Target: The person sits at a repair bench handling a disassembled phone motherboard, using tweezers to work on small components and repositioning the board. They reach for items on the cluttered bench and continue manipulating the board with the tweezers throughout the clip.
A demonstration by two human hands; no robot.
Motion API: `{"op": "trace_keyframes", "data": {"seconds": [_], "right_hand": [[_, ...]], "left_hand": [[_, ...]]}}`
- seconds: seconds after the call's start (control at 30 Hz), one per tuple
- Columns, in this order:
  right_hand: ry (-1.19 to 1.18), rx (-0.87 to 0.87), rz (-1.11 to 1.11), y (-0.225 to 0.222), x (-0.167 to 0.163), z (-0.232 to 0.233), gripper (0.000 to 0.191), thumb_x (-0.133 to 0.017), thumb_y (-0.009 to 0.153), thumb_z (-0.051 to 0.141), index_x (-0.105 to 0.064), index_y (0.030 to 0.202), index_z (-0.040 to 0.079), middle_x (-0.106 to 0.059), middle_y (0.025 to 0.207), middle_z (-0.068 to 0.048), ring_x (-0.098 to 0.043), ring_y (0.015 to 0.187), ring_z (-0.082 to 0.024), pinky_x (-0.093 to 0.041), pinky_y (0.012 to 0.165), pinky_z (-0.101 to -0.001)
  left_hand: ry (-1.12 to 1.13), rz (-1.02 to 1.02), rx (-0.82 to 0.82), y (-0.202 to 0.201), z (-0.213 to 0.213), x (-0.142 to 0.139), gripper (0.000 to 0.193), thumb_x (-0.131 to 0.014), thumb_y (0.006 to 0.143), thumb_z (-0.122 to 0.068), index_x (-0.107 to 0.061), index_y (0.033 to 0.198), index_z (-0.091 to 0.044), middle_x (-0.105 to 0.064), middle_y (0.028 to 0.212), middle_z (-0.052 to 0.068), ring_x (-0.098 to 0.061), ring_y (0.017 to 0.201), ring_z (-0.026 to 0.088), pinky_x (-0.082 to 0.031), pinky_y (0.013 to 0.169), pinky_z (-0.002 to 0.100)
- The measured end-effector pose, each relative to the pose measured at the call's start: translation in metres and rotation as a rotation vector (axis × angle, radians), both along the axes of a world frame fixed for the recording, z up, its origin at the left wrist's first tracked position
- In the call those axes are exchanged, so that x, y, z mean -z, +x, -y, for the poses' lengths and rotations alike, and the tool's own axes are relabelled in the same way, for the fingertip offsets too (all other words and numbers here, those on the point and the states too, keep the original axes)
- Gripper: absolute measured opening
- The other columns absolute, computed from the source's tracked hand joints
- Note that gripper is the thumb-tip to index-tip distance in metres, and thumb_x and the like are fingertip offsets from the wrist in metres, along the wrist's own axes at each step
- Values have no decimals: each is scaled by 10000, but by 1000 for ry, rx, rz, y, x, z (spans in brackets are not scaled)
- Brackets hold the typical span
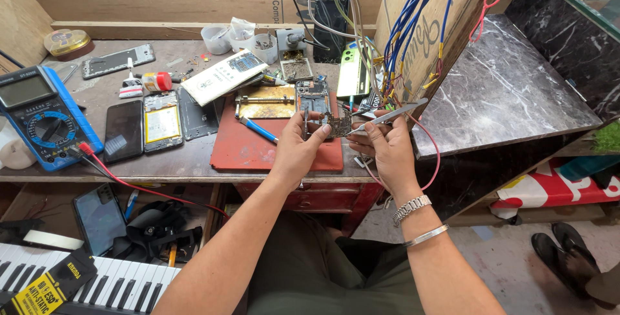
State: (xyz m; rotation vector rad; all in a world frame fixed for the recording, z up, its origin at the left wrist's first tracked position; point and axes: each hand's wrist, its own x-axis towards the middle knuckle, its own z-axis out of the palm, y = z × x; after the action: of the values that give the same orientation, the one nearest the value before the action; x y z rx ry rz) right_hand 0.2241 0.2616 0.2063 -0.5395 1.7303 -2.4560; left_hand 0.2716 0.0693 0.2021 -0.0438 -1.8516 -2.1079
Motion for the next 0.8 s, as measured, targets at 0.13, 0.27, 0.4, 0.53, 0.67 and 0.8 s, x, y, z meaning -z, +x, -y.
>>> {"op": "trace_keyframes", "data": {"seconds": [0.13,0.27,0.4,0.53,0.67,0.8], "right_hand": [[-3,0,-12,-1,1,0,346,-532,1052,113,-322,1314,31,-676,1147,-225,-745,964,-305,-659,849,-408],[-12,32,-22,0,3,2,357,-556,1036,94,-340,1308,16,-675,1141,-206,-747,962,-288,-661,843,-395],[-23,68,-25,-1,2,3,361,-597,1016,60,-378,1296,-1,-672,1133,-196,-741,952,-270,-657,816,-390],[-49,77,-29,-2,2,4,349,-599,1010,40,-393,1289,-4,-674,1119,-194,-740,948,-259,-667,806,-383],[-41,82,-20,-2,2,3,360,-600,1004,43,-389,1293,4,-674,1104,-182,-743,930,-254,-666,793,-377],[-5,102,-51,-1,1,2,408,-657,980,26,-392,1289,-5,-670,1059,-188,-737,908,-248,-660,787,-376]], "left_hand": [[-1,9,-17,0,0,0,285,-708,967,-138,-591,1201,-26,-666,921,24,-603,858,79,-504,758,250],[-35,28,-22,1,-1,-1,285,-708,960,-145,-596,1193,-26,-680,916,30,-624,852,82,-516,755,252],[-93,50,-43,2,-1,-3,283,-708,956,-147,-605,1191,-29,-684,912,24,-626,849,78,-516,747,253],[-124,31,-50,3,-1,-4,300,-725,938,-120,-607,1196,-23,-676,907,25,-607,836,80,-505,739,252],[-104,38,-39,1,-2,-4,315,-734,925,-102,-609,1203,-24,-680,905,30,-599,828,86,-494,734,253],[-38,37,-9,-1,-1,-2,310,-717,934,-89,-602,1214,-24,-688,926,35,-624,855,90,-508,759,255]]}}
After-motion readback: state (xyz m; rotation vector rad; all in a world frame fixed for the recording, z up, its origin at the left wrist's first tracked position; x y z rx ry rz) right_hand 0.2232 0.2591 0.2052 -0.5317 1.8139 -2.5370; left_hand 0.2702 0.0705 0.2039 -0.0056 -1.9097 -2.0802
